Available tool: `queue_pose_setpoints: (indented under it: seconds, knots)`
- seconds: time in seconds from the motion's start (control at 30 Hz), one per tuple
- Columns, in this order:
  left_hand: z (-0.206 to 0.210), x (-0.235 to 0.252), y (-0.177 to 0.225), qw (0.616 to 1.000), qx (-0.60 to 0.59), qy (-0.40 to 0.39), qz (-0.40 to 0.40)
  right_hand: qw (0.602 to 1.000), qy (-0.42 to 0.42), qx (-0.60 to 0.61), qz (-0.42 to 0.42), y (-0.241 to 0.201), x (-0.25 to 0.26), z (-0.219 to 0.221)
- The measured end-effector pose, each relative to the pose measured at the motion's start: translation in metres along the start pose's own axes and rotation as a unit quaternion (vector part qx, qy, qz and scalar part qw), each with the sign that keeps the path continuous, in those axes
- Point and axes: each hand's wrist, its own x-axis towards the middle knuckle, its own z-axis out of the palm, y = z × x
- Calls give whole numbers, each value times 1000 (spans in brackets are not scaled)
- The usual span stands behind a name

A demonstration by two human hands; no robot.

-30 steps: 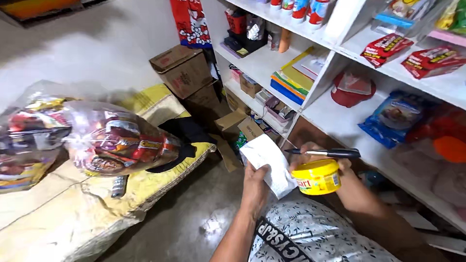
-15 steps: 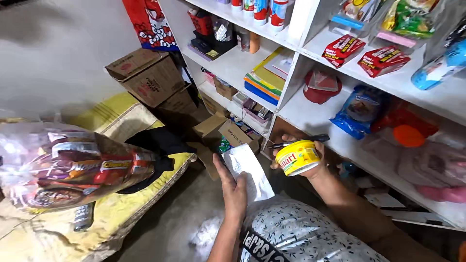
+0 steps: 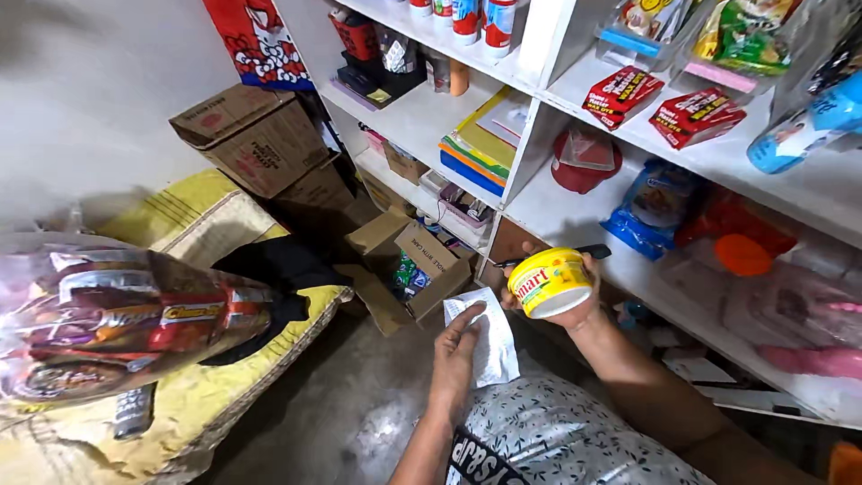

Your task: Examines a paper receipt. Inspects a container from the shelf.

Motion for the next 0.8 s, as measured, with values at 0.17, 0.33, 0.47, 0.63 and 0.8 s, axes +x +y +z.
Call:
queue_pose_setpoints:
  seconds: [0.17, 0.33, 0.47, 0.63, 0.8]
  knots:
    - [8, 1, 0, 998, -36, -28, -40, 999, 35, -26, -17, -5, -4, 1]
    - [22, -3, 9, 945, -252, -108, -178, 958, -1, -276, -77, -11, -4, 19]
    - [26, -2, 9, 886, -412, -98, -188, 863, -92, -483, -117, -10, 5, 41]
    - [27, -3, 12, 845, -494, -10, -207, 801, -145, -573, -95, 2, 2, 47]
    - [27, -6, 9, 815, -499, 92, -279, 888, -93, -447, -55, -10, 5, 53]
